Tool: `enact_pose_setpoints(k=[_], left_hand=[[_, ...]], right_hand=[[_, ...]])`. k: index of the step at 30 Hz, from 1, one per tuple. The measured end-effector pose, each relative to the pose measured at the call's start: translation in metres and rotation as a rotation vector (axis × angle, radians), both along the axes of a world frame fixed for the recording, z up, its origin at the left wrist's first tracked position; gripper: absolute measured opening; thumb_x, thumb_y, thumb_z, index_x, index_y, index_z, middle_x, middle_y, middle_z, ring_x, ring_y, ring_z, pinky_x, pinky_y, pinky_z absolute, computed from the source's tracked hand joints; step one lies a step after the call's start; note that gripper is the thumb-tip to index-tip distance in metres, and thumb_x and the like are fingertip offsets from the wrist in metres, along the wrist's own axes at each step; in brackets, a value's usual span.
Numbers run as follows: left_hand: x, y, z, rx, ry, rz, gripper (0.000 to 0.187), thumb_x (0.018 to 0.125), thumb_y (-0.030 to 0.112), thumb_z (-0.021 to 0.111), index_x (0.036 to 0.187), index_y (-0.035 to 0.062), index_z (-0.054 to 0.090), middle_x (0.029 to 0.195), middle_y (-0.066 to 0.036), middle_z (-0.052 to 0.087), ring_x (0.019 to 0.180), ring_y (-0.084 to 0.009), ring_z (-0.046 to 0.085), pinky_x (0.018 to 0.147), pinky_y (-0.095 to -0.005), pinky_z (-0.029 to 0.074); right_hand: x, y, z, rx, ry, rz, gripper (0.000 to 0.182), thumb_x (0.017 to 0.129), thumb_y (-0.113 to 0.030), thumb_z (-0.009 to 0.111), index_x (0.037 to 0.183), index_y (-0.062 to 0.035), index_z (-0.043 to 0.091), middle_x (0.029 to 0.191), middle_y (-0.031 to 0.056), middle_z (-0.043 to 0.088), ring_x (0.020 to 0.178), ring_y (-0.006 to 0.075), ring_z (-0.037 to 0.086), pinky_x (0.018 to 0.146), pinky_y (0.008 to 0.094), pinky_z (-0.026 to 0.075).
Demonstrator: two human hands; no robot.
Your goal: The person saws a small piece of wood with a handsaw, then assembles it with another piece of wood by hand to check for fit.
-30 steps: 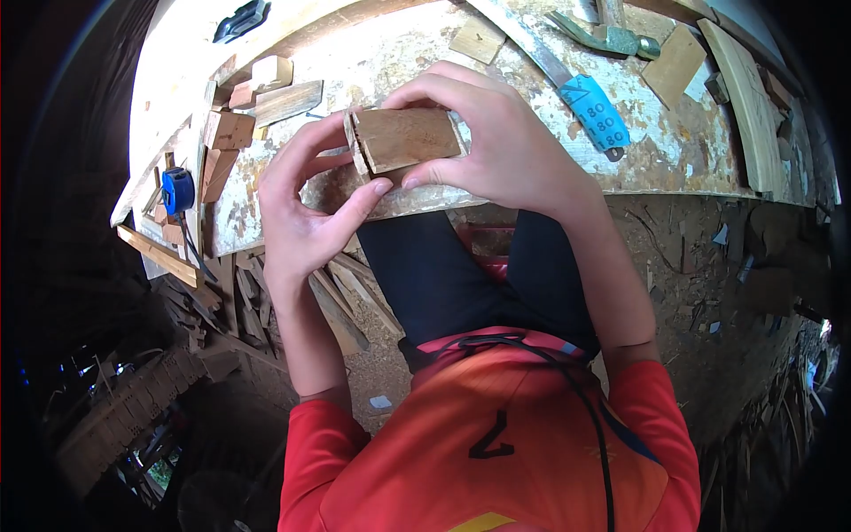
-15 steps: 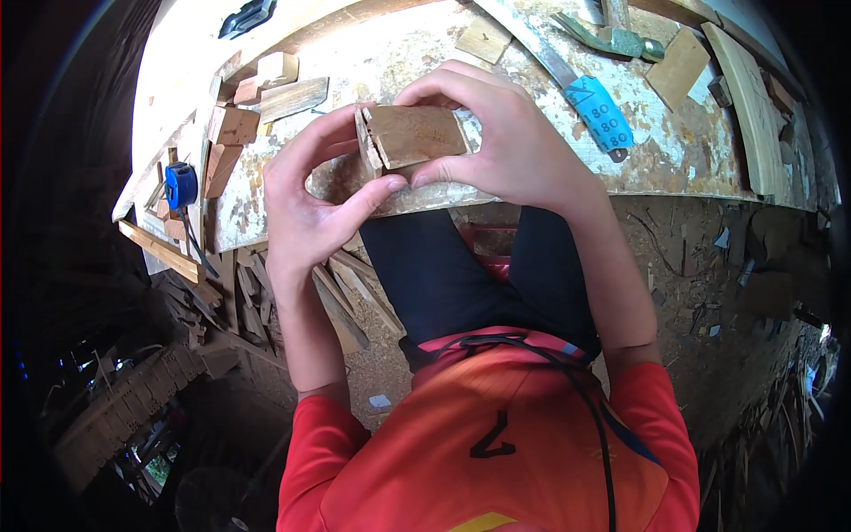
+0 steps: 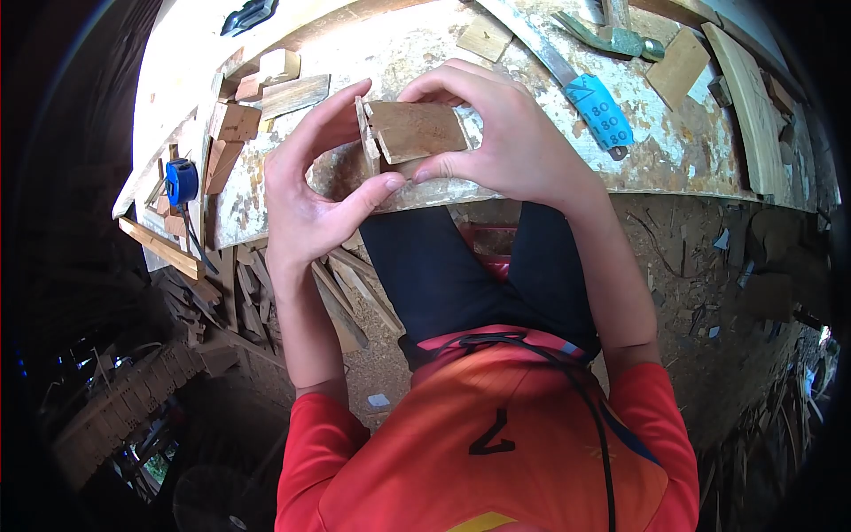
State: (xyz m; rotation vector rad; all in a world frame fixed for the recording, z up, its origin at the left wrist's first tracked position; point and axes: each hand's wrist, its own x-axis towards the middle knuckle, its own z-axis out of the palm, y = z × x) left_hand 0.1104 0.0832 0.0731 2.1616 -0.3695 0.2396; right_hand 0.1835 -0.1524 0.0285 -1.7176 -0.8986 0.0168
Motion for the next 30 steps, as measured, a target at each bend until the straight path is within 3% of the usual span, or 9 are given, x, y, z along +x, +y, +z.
enact_pose_setpoints(k=[8,11,17,20,26,30], left_hand=[[0.0005,-0.0025,0.0017,-0.005,-0.017,0.01,0.069,0.078,0.011,0.095,0.14,-0.0005,0.068,0.124,-0.014,0.079,0.112,-0.0233,0.078,0.102,-0.0379,0.06],[-0.0005,-0.004,0.0057,0.028,0.006,0.01,0.064,0.078,0.011,0.094,0.136,-0.0013,0.069,0.124,-0.014,0.079,0.111,-0.0233,0.078,0.102,-0.0376,0.06],[0.0037,-0.0049,0.0039,0.044,-0.024,-0.001,0.066,0.077,0.014,0.095,0.136,0.0007,0.069,0.119,-0.013,0.08,0.108,-0.0223,0.078,0.101,-0.0365,0.06],[0.0044,-0.0086,0.0049,0.022,-0.06,0.003,0.065,0.077,0.013,0.095,0.136,0.0015,0.07,0.118,-0.013,0.08,0.107,-0.0222,0.079,0.1,-0.0362,0.061],[0.0022,-0.0063,0.0031,0.032,-0.049,0.004,0.064,0.077,0.011,0.096,0.135,0.0008,0.071,0.123,-0.014,0.08,0.109,-0.0229,0.079,0.1,-0.0361,0.062],[0.001,-0.0084,0.0034,0.012,-0.041,0.011,0.063,0.077,0.011,0.096,0.134,0.0002,0.071,0.122,-0.014,0.08,0.109,-0.0231,0.079,0.1,-0.0367,0.062]], right_hand=[[-0.001,-0.0005,-0.0002,0.009,0.005,-0.007,0.058,0.074,-0.024,0.096,0.121,-0.0057,0.069,0.116,0.0125,0.072,0.112,0.0337,0.07,0.098,0.0429,0.056],[-0.0012,-0.0002,0.0005,-0.003,0.004,-0.017,0.062,0.071,-0.02,0.099,0.123,-0.0037,0.07,0.112,0.0102,0.073,0.108,0.0265,0.073,0.099,0.0384,0.056],[-0.001,-0.0007,0.0003,-0.001,0.0,-0.018,0.062,0.071,-0.019,0.099,0.123,-0.0028,0.07,0.113,0.0106,0.073,0.109,0.0262,0.074,0.101,0.0376,0.057],[0.0004,0.0,-0.0028,0.017,0.008,-0.008,0.059,0.073,-0.024,0.097,0.122,-0.0059,0.069,0.115,0.012,0.072,0.111,0.0331,0.071,0.097,0.0424,0.056],[-0.0005,0.0007,-0.0031,0.019,0.001,-0.015,0.058,0.073,-0.024,0.097,0.121,-0.0065,0.069,0.114,0.0116,0.072,0.109,0.0331,0.071,0.096,0.0423,0.056],[-0.0011,-0.001,0.0013,-0.03,-0.009,-0.011,0.063,0.071,-0.021,0.099,0.124,-0.0035,0.07,0.114,0.0109,0.073,0.11,0.0275,0.073,0.1,0.0387,0.056]])
